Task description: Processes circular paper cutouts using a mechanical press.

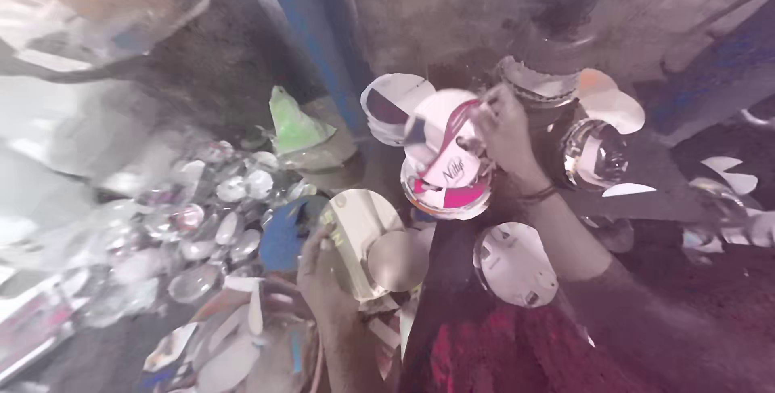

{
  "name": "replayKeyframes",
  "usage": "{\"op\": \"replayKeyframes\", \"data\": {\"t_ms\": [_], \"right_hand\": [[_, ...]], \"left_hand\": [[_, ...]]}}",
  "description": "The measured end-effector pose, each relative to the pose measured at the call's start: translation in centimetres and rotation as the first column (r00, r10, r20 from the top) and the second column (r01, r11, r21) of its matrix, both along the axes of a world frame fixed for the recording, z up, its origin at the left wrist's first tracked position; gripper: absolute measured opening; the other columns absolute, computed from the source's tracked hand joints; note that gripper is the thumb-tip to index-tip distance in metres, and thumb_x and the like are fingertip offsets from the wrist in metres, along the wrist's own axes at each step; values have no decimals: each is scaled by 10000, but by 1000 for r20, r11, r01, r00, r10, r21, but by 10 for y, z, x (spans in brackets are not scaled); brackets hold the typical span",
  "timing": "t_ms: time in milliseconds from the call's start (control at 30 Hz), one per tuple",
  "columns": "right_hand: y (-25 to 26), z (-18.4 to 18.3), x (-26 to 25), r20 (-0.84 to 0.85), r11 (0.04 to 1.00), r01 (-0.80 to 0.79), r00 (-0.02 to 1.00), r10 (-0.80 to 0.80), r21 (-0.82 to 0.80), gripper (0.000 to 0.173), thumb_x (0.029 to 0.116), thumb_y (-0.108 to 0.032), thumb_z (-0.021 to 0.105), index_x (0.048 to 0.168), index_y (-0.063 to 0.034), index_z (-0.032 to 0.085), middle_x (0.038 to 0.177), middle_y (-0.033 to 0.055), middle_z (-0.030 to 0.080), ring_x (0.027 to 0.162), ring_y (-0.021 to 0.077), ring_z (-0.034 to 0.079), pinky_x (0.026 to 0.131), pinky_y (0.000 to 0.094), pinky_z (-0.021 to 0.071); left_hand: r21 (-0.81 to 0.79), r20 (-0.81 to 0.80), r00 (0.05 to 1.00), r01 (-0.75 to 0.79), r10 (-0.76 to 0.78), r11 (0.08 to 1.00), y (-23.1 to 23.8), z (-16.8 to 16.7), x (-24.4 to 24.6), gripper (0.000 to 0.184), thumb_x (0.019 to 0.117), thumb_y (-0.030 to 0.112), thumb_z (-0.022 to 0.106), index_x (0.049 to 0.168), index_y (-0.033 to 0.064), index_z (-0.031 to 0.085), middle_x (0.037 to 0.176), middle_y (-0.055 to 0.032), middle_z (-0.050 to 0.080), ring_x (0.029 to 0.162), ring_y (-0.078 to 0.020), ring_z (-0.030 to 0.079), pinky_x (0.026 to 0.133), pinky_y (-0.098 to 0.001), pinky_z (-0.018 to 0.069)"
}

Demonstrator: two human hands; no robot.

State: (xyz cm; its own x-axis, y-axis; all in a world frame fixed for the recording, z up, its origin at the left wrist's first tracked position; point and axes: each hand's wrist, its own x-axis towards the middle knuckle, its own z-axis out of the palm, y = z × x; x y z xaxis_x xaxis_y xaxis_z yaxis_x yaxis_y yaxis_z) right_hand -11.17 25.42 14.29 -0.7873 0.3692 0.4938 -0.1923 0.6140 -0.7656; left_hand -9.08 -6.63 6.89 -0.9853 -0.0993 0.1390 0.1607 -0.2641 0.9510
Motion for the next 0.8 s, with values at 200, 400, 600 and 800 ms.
{"op": "replayKeyframes", "data": {"t_ms": [200,400,600,800], "right_hand": [[-54,7,34,148,923,-377,920,363,75,180,1022,-158,586,967,-29,699,764,61,644,627,132,595,576,307,512],[-11,-21,-6,415,863,-67,894,-171,500,495,952,-453,687,1277,-79,685,1464,153,555,1347,435,483,979,716,374],[-7,-12,1,-58,979,20,998,-8,202,167,1006,-19,538,1128,30,641,927,151,704,796,212,695,739,373,577],[-20,0,37,49,983,38,998,-48,182,237,1013,-51,574,1247,-51,545,827,131,658,598,249,635,497,401,531]], "left_hand": [[-27,21,961,277,-276,961,39,16,11,358,1083,177,353,1015,93,695,851,89,719,758,3,674,697,-192,585],[-1,62,998,4,-4,1000,28,17,7,224,1055,43,357,1112,31,573,819,86,675,709,10,669,645,-189,590],[-7,-113,993,-36,34,999,11,11,-3,461,1008,56,295,1441,-47,416,1389,-26,570,1151,-23,603,964,-217,515],[115,-67,993,108,-101,987,48,18,6,396,1050,26,319,1431,-32,408,1132,43,685,940,-13,692,806,-209,600]]}}
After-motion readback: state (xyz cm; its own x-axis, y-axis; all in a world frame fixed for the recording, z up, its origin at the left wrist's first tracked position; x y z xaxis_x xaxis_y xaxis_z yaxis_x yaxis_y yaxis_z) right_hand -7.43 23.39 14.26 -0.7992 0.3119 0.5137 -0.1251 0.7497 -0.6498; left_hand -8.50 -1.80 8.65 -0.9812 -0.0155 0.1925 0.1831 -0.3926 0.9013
